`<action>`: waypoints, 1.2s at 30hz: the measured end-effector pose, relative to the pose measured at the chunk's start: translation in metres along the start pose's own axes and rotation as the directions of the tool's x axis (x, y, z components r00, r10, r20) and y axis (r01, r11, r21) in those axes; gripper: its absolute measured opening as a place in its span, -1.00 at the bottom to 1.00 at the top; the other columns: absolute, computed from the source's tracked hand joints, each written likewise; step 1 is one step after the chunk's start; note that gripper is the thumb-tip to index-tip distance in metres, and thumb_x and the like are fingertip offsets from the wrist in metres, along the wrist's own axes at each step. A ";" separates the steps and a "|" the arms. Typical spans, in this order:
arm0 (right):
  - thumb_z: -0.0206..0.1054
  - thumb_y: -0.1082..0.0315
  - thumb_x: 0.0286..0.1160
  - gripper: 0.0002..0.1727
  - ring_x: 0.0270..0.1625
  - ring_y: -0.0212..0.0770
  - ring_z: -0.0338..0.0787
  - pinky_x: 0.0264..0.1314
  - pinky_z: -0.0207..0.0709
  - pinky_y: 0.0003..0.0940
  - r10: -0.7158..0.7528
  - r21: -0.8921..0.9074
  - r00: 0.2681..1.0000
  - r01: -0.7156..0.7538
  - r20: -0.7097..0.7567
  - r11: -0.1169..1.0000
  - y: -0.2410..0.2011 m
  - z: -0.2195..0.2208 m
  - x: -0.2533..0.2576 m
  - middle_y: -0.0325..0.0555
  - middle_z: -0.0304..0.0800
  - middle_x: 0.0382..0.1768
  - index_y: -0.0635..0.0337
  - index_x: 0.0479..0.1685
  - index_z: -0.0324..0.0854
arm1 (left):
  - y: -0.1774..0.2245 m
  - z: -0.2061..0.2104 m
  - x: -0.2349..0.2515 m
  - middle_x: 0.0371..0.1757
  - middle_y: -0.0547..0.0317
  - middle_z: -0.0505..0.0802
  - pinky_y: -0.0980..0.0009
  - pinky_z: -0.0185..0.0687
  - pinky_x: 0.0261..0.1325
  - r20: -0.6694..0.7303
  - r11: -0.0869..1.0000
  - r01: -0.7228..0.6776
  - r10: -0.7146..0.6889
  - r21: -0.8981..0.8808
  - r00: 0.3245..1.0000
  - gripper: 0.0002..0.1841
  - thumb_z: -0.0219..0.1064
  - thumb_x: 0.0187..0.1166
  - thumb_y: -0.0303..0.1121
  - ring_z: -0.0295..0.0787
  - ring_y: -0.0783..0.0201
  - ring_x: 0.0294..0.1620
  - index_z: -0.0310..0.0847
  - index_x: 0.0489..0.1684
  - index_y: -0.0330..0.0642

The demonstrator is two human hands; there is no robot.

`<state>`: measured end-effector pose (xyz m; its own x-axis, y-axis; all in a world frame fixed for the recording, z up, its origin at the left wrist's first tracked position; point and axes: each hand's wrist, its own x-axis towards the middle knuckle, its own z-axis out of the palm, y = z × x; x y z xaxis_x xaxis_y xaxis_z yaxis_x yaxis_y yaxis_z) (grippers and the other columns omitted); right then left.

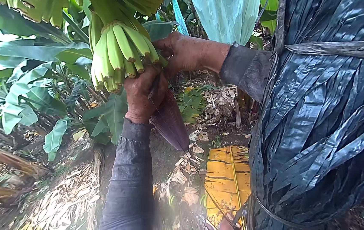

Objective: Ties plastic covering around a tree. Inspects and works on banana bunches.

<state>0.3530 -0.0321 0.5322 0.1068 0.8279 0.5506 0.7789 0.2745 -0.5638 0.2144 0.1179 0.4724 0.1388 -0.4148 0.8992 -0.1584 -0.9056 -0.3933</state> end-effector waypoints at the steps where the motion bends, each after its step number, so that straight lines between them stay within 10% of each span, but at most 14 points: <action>1: 0.61 0.60 0.20 -0.03 0.22 -0.26 0.86 0.04 0.83 -0.39 -0.011 0.007 1.000 0.011 0.001 1.000 0.001 0.001 0.000 0.00 0.72 0.42 0.08 0.77 0.30 | -0.001 0.000 -0.001 -0.25 -0.05 0.93 0.28 0.73 -0.09 -0.008 1.000 0.000 0.000 -0.013 1.000 -0.88 0.41 0.51 -0.42 0.89 0.20 -0.19 0.85 -0.27 -0.27; 36: 0.61 0.62 0.14 -0.04 0.20 -0.24 0.85 0.03 0.82 -0.33 0.008 -0.086 0.999 -0.011 -0.035 0.996 -0.002 0.003 0.003 -0.02 0.75 0.35 0.04 0.73 0.37 | -0.003 0.007 -0.007 -0.25 -0.07 0.91 0.29 0.71 -0.11 -0.170 0.997 0.034 -0.022 0.068 0.985 -0.90 0.40 0.50 -0.46 0.86 0.18 -0.20 0.81 -0.27 -0.31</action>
<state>0.3501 -0.0284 0.5334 0.1347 0.8127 0.5669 0.8281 0.2219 -0.5148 0.2210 0.1233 0.4661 -0.0256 -0.3740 0.9271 -0.0868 -0.9231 -0.3748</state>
